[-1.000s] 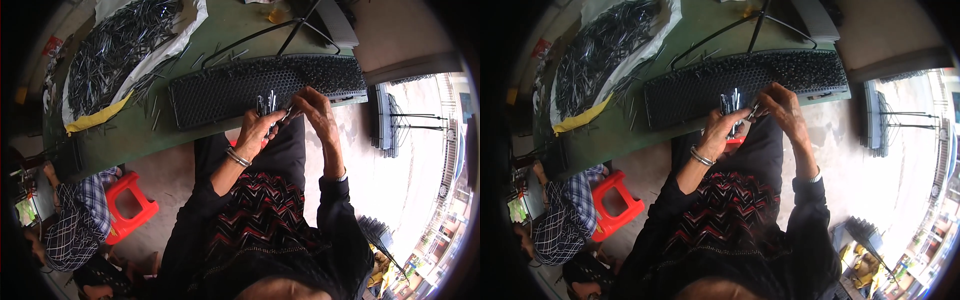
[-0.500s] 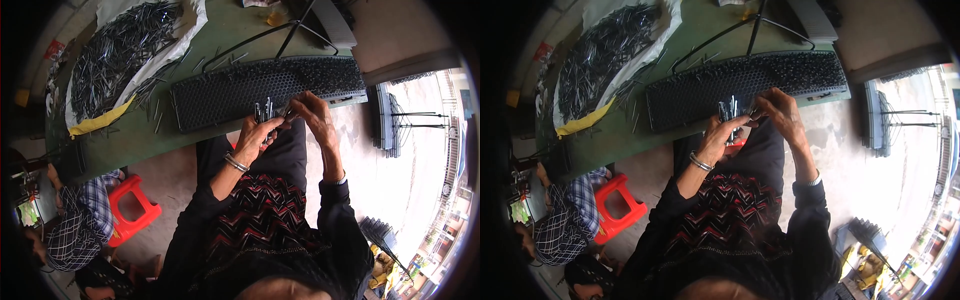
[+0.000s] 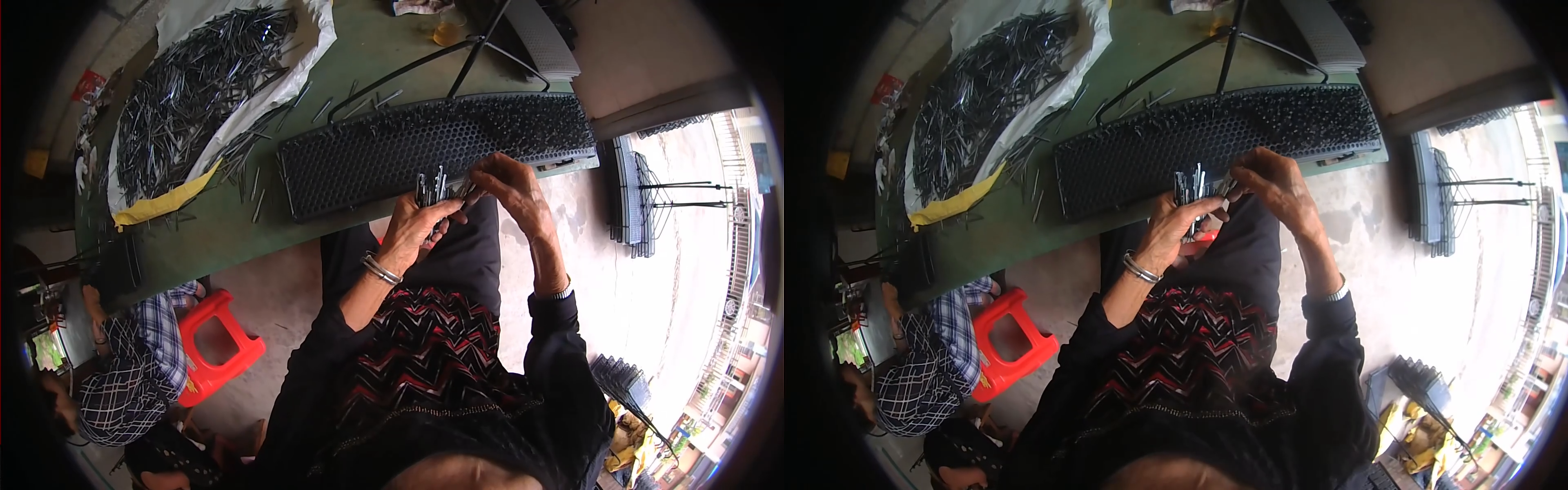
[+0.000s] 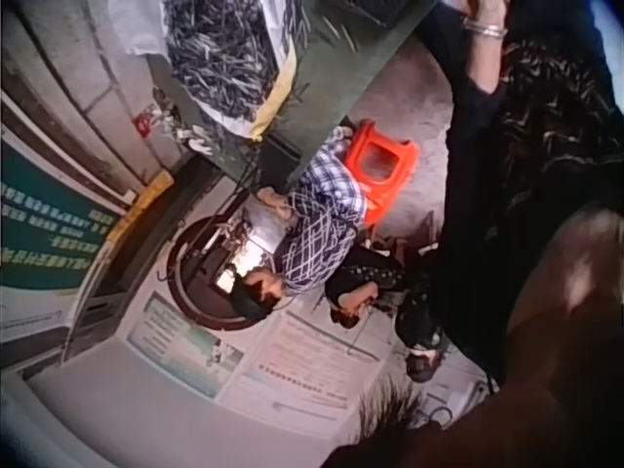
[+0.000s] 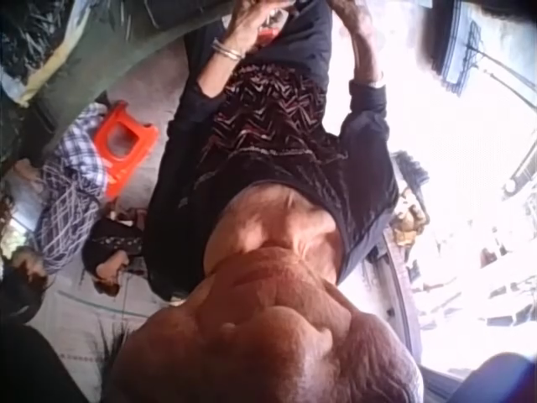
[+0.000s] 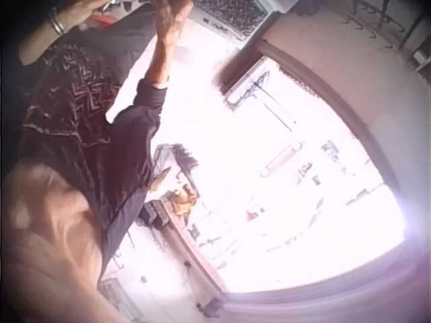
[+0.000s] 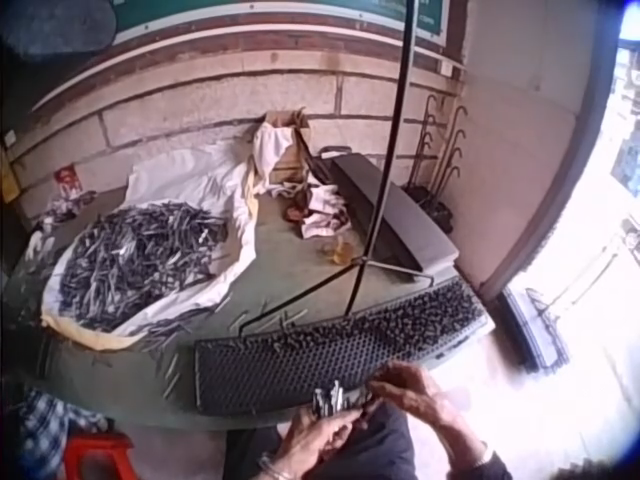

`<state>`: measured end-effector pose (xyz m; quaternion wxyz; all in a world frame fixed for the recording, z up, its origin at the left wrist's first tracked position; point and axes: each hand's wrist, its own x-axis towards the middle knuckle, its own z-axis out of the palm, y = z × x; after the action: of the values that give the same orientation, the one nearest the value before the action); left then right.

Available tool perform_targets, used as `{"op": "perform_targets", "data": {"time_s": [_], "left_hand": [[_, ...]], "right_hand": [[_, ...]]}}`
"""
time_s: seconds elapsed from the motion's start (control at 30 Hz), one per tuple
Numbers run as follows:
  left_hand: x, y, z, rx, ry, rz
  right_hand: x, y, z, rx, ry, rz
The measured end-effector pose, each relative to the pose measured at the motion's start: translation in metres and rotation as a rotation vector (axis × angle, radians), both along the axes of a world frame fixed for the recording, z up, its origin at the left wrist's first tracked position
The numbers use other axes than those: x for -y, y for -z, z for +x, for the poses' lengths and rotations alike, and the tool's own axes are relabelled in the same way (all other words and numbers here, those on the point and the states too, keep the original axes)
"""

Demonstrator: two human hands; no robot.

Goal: Insert small metal pins into the holes of a perforated mesh grid on a workbench.

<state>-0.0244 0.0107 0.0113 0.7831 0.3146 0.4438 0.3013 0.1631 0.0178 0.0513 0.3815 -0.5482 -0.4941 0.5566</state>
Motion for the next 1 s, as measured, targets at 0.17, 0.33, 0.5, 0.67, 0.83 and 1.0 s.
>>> {"op": "perform_targets", "data": {"time_s": [0.17, 0.33, 0.5, 0.67, 0.83, 1.0], "left_hand": [[-0.002, -0.008, 0.003, 0.056, -0.005, -0.085], [-0.002, -0.001, 0.007, 0.187, -0.11, -0.137], [0.0, 0.016, 0.014, 0.326, -0.093, -0.272], [0.001, 0.021, 0.012, 0.378, -0.093, -0.288], [0.001, 0.026, 0.016, 0.543, -0.114, -0.39], [0.002, 0.032, 0.015, 0.534, -0.082, -0.396]], "right_hand": [[-0.002, 0.001, 0.005, 0.002, 0.01, 0.067], [-0.023, 0.002, 0.011, 0.382, 0.341, 0.416], [-0.047, 0.024, 0.018, 0.674, 0.497, 0.66], [-0.059, 0.044, 0.018, 0.789, 0.477, 0.743], [-0.06, 0.044, 0.013, 0.862, 0.461, 0.748], [-0.059, 0.038, 0.011, 0.934, 0.443, 0.739]]}}
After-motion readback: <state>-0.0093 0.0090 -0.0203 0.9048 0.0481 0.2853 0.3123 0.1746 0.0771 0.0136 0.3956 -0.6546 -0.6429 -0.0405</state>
